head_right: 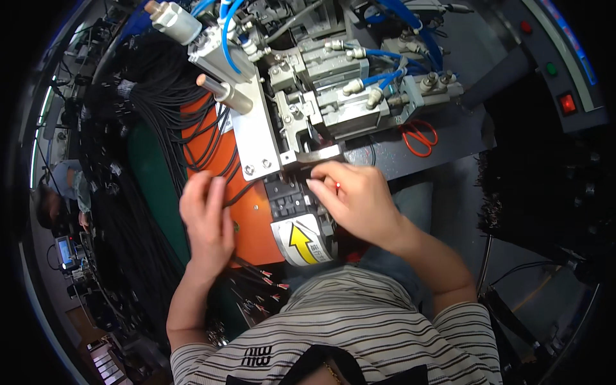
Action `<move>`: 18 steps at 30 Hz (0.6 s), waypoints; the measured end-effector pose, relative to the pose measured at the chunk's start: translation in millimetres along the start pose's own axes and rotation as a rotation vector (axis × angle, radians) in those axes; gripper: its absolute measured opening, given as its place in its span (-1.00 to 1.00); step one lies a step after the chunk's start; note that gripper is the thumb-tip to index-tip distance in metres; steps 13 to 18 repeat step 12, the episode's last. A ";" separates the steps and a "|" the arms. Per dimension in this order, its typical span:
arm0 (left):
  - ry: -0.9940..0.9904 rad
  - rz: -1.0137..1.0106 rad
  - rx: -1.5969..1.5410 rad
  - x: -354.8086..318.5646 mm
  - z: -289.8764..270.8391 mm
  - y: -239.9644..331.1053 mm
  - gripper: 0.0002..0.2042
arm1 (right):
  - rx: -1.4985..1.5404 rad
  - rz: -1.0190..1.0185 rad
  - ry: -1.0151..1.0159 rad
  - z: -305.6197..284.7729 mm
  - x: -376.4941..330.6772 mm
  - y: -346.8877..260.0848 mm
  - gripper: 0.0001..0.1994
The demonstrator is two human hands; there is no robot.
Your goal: Manually inserting and organizing black wires into a connector assembly on a production machine.
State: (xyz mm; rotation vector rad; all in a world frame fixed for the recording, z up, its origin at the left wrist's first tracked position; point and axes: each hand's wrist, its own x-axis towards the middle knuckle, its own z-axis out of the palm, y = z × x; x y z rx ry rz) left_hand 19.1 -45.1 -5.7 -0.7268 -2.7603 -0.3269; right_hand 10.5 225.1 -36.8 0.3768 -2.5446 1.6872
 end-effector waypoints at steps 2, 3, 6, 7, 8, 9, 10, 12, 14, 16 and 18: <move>0.039 -0.159 0.091 -17.3 -8.1 -29.1 -0.28 | 0.110 0.016 0.038 -1.2 -8.5 -9.3 -0.87; 0.060 -0.323 -0.015 -26.8 -5.8 -48.3 -0.26 | 0.112 0.004 0.040 1.4 -9.2 -13.5 -0.87; -0.058 -0.628 -0.233 -37.7 -12.2 -95.4 -0.21 | 0.320 -0.098 -0.099 17.1 -10.6 -34.2 -0.87; -0.118 -0.740 -0.272 -26.4 -13.7 -101.6 -0.20 | 0.354 -0.146 -0.121 25.9 -9.4 -39.4 -0.86; -0.178 -0.858 -0.309 -18.3 -15.2 -103.7 -0.19 | 0.392 -0.192 -0.149 33.0 -9.8 -45.0 -0.86; -0.173 -0.870 -0.309 -14.4 -14.5 -105.9 -0.19 | 0.398 -0.192 -0.199 39.6 -11.4 -50.1 -0.85; -0.189 -0.855 -0.244 -13.7 -16.0 -110.2 -0.18 | 0.417 -0.196 -0.255 47.4 -11.3 -53.4 -0.85; -0.226 -0.821 -0.123 -16.9 -12.6 -121.5 -0.17 | 0.401 -0.225 -0.318 60.2 -12.3 -56.0 -0.85; -0.226 -0.821 -0.123 -16.9 -12.6 -121.5 -0.17 | 0.401 -0.225 -0.318 60.2 -12.3 -56.0 -0.85; -0.226 -0.821 -0.123 -16.9 -12.6 -121.5 -0.17 | 0.401 -0.225 -0.318 60.2 -12.3 -56.0 -0.85; -0.226 -0.821 -0.123 -16.9 -12.6 -121.5 -0.17 | 0.401 -0.225 -0.318 60.2 -12.3 -56.0 -0.85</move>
